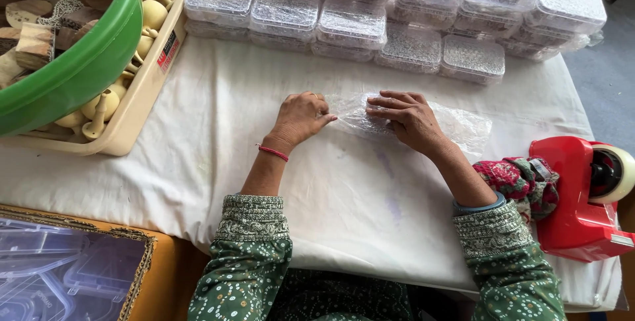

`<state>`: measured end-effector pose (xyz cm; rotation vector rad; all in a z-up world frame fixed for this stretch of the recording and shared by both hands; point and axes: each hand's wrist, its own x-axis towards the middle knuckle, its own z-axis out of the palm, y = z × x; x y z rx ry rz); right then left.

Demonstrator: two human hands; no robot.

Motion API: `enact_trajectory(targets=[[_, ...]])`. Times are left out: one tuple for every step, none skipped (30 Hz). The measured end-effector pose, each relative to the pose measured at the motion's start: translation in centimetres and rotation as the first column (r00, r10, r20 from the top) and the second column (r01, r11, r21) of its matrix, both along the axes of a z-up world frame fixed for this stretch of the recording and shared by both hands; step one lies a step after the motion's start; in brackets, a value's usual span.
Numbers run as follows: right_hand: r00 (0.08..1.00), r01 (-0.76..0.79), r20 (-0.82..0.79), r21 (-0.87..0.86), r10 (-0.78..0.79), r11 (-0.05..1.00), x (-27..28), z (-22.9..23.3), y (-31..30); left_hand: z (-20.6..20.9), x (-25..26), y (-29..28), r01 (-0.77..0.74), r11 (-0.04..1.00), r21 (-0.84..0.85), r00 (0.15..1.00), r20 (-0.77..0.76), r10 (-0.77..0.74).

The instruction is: The person wipes the inside of a small plastic container with a cloth, places two decorative metal objects inside, and closes the lid. They then wrap the container in bubble wrap and secure it with tape from a dispenser.

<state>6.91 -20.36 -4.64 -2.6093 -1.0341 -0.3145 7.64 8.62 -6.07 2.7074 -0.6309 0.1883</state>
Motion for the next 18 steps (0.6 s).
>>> enact_trajectory(targets=[[1.0, 0.004, -0.005, -0.006, -0.004, 1.0, 0.0, -0.1, 0.0, 0.2, 0.0, 0.2, -0.039, 0.999, -0.036, 0.999, -0.035, 0.037], [1.0, 0.005, -0.004, -0.004, -0.005, 1.0, -0.1, 0.1, 0.1, 0.8, -0.2, 0.3, -0.038, 0.999, -0.035, 0.999, -0.034, 0.037], [1.0, 0.003, -0.007, -0.008, -0.003, 1.0, -0.1, 0.2, 0.2, 1.6, -0.4, 0.3, -0.112, 0.993, 0.031, 0.99, -0.081, 0.114], [1.0, 0.001, -0.011, -0.012, -0.001, 1.0, -0.2, 0.4, 0.3, 2.3, -0.5, 0.3, -0.182, 0.978, 0.099, 0.974, -0.122, 0.193], [1.0, 0.004, -0.01, -0.009, -0.004, 1.0, -0.2, 0.2, 0.2, 2.5, -0.5, 0.7, -0.179, 0.979, 0.101, 0.974, -0.12, 0.191], [1.0, 0.003, -0.01, -0.009, -0.003, 1.0, -0.1, 0.0, 0.2, 2.8, -0.5, 1.2, -0.221, 0.968, 0.118, 0.945, -0.22, 0.243], [1.0, 0.003, -0.009, -0.008, -0.003, 1.0, -0.1, -0.1, 0.1, 3.1, -0.4, 1.6, -0.261, 0.955, 0.14, 0.902, -0.316, 0.293], [1.0, 0.006, -0.007, -0.005, -0.006, 1.0, 0.0, -0.2, 0.0, 2.6, -0.1, 2.3, -0.258, 0.956, 0.142, 0.904, -0.313, 0.291], [1.0, 0.003, -0.005, 0.009, -0.003, 1.0, 0.0, -0.3, -0.1, 2.1, 0.1, 3.0, -0.322, 0.925, 0.202, 0.892, -0.264, 0.368], [1.0, -0.001, -0.002, 0.022, 0.001, 1.0, 0.0, -0.5, -0.1, 1.7, 0.4, 3.8, -0.385, 0.887, 0.257, 0.873, -0.21, 0.44], [1.0, 0.002, 0.002, 0.025, -0.002, 1.0, 0.0, -0.4, -0.1, 1.7, 0.2, 3.9, -0.383, 0.887, 0.258, 0.875, -0.205, 0.438], [1.0, 0.003, -0.001, 0.01, -0.003, 1.0, 0.1, -0.4, -0.1, 1.8, 0.1, 4.0, -0.467, 0.881, 0.068, 0.884, 0.034, 0.466], [1.0, 0.006, -0.005, -0.002, -0.006, 1.0, 0.1, -0.4, 0.0, 1.8, 0.0, 4.1, -0.485, 0.864, -0.135, 0.823, 0.263, 0.503], [1.0, 0.012, -0.002, 0.003, -0.012, 1.0, 0.2, -0.5, -0.1, 2.0, -0.1, 2.8, -0.48, 0.868, -0.131, 0.825, 0.268, 0.497], [1.0, 0.014, 0.004, -0.003, -0.014, 1.0, 0.2, -0.5, -0.1, 2.1, -0.2, 1.4, -0.283, 0.922, -0.263, 0.846, 0.385, 0.369], [1.0, 0.016, 0.01, -0.009, -0.016, 1.0, 0.2, -0.7, -0.1, 2.2, -0.2, 0.1, -0.06, 0.931, -0.36, 0.823, 0.51, 0.25], [1.0, 0.022, 0.008, -0.008, -0.022, 1.0, 0.1, -0.6, 0.0, 2.1, -0.7, -1.5, -0.055, 0.932, -0.359, 0.826, 0.508, 0.244], [1.0, 0.024, 0.008, -0.006, -0.024, 1.0, 0.1, -0.5, 0.1, 2.0, -1.1, -3.1, 0.048, 0.953, -0.3, 0.882, 0.461, 0.101]])
